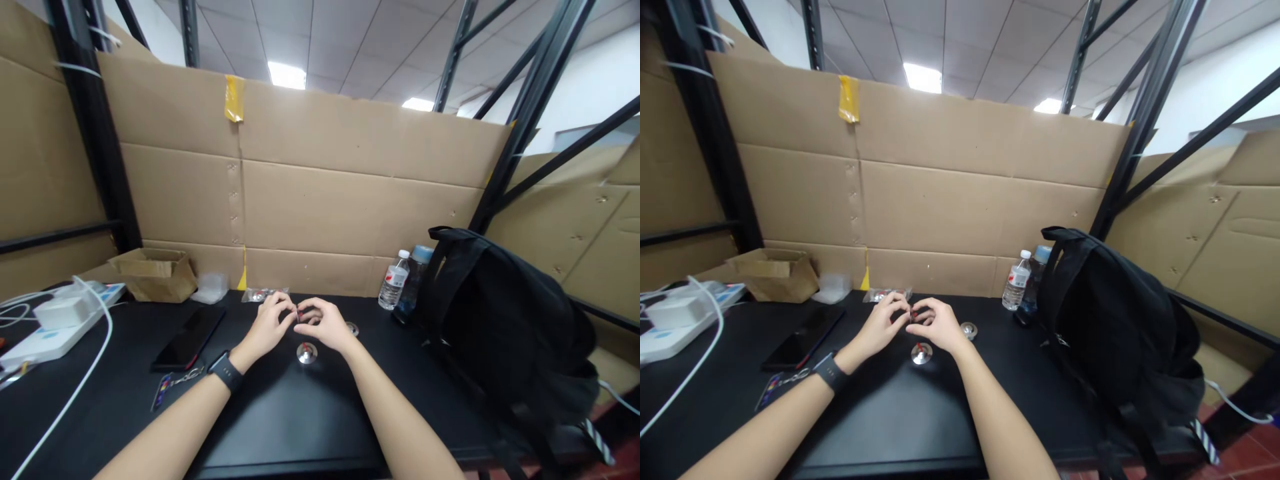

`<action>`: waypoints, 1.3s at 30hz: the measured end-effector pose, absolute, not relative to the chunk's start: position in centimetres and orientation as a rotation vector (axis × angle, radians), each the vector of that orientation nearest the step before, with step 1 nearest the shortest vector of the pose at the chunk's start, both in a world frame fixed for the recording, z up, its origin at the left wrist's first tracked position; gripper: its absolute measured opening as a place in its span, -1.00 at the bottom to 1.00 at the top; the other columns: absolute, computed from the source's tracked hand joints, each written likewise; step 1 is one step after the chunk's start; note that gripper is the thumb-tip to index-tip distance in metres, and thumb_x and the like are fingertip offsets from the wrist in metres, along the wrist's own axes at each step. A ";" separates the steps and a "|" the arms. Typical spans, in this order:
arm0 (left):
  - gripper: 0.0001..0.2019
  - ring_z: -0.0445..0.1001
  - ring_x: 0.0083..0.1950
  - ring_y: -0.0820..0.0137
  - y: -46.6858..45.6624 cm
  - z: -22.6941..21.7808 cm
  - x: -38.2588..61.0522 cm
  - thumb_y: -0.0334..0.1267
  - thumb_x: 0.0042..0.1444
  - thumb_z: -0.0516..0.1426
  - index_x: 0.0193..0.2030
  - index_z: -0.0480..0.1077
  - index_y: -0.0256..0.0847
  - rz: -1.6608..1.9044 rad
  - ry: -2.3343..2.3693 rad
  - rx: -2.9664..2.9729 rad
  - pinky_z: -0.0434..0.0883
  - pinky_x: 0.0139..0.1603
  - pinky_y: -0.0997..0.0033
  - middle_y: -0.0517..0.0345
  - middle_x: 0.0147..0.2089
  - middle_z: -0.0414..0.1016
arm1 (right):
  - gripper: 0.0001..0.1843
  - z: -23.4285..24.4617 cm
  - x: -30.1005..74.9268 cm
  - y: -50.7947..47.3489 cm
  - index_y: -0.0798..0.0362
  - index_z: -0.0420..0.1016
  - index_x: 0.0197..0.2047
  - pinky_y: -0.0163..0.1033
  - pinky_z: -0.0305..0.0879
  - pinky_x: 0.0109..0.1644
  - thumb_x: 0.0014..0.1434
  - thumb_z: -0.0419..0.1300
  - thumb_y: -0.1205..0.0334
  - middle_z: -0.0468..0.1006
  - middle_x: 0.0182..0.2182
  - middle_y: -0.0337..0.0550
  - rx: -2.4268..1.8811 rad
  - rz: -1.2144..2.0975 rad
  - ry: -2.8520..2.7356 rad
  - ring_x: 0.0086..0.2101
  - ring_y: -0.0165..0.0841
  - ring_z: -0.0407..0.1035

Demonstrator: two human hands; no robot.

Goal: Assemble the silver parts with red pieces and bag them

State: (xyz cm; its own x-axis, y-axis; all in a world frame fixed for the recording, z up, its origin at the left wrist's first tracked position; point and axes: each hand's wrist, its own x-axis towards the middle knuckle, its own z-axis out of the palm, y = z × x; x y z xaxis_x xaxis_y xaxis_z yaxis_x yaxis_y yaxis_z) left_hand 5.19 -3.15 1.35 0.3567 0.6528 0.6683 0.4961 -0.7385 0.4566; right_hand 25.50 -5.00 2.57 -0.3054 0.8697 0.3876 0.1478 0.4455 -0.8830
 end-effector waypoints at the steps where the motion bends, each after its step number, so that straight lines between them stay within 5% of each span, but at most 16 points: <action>1: -0.85 0.41 0.08 0.22 -3.1 1.4 5.2 -0.21 0.34 0.10 -0.23 0.47 -0.13 1.332 1.043 2.437 0.34 0.16 0.15 0.06 -0.06 0.42 | -0.45 2.8 25.6 -5.1 0.05 0.56 -0.06 -0.21 0.52 -0.14 -0.11 0.55 0.09 0.65 -0.12 -0.06 -0.864 0.966 -1.752 -0.18 -0.22 0.62; 7: -0.85 0.42 0.09 0.20 -3.0 1.2 5.1 -0.21 0.32 0.12 -0.24 0.48 -0.12 1.348 1.045 2.413 0.35 0.16 0.15 0.05 -0.07 0.44 | -0.74 3.5 25.9 -5.4 0.09 0.64 -0.18 -0.16 0.53 -0.06 0.19 0.32 0.07 0.61 -0.13 -0.04 -0.790 0.932 -1.790 -0.23 -0.27 0.62; 15: -0.80 0.42 0.10 0.20 -3.7 1.4 5.9 -0.12 0.36 0.10 -0.23 0.48 -0.12 1.260 1.045 2.411 0.36 0.16 0.13 0.04 -0.05 0.44 | -0.96 3.0 25.9 -5.1 0.07 0.60 -0.34 -0.28 0.42 -0.26 0.14 0.31 0.31 0.61 -0.31 -0.12 -1.006 0.558 -1.931 -0.35 -0.35 0.50; 23: -0.73 0.40 0.15 0.18 -4.1 1.9 5.6 -0.04 0.41 0.03 -0.05 0.53 -0.03 1.133 1.142 2.398 0.32 0.20 0.04 0.07 0.03 0.50 | -0.88 3.5 25.9 -5.5 0.05 0.61 -0.39 -0.28 0.39 -0.17 0.05 0.30 0.46 0.61 -0.31 -0.16 -1.081 0.399 -2.062 -0.33 -0.37 0.47; 28: -0.75 0.39 0.15 0.14 -3.9 1.3 5.5 -0.02 0.31 0.16 -0.25 0.64 -0.01 0.947 1.165 2.500 0.28 0.20 -0.01 0.09 0.02 0.52 | -0.91 3.4 26.2 -5.4 0.05 0.65 -0.38 -0.29 0.35 -0.17 0.09 0.32 0.41 0.60 -0.30 -0.15 -1.125 0.341 -2.116 -0.31 -0.37 0.45; 39: -0.84 0.36 0.18 0.11 -3.8 1.1 5.4 -0.09 0.26 0.22 -0.22 0.58 -0.06 0.944 1.186 2.533 0.23 0.18 -0.01 0.07 0.04 0.53 | -0.90 3.7 26.2 -5.9 -0.02 0.70 -0.28 -0.30 0.32 -0.18 0.15 0.33 0.30 0.62 -0.25 -0.16 -1.240 0.309 -2.101 -0.29 -0.37 0.46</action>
State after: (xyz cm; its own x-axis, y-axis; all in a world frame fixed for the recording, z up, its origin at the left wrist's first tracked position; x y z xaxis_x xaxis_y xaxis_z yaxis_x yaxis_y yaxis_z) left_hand 5.41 -3.83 1.13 0.4773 0.7438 0.4678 0.6232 -0.6619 0.4165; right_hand 26.23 -5.88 3.72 -0.3246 0.8442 0.4266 0.6859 0.5206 -0.5084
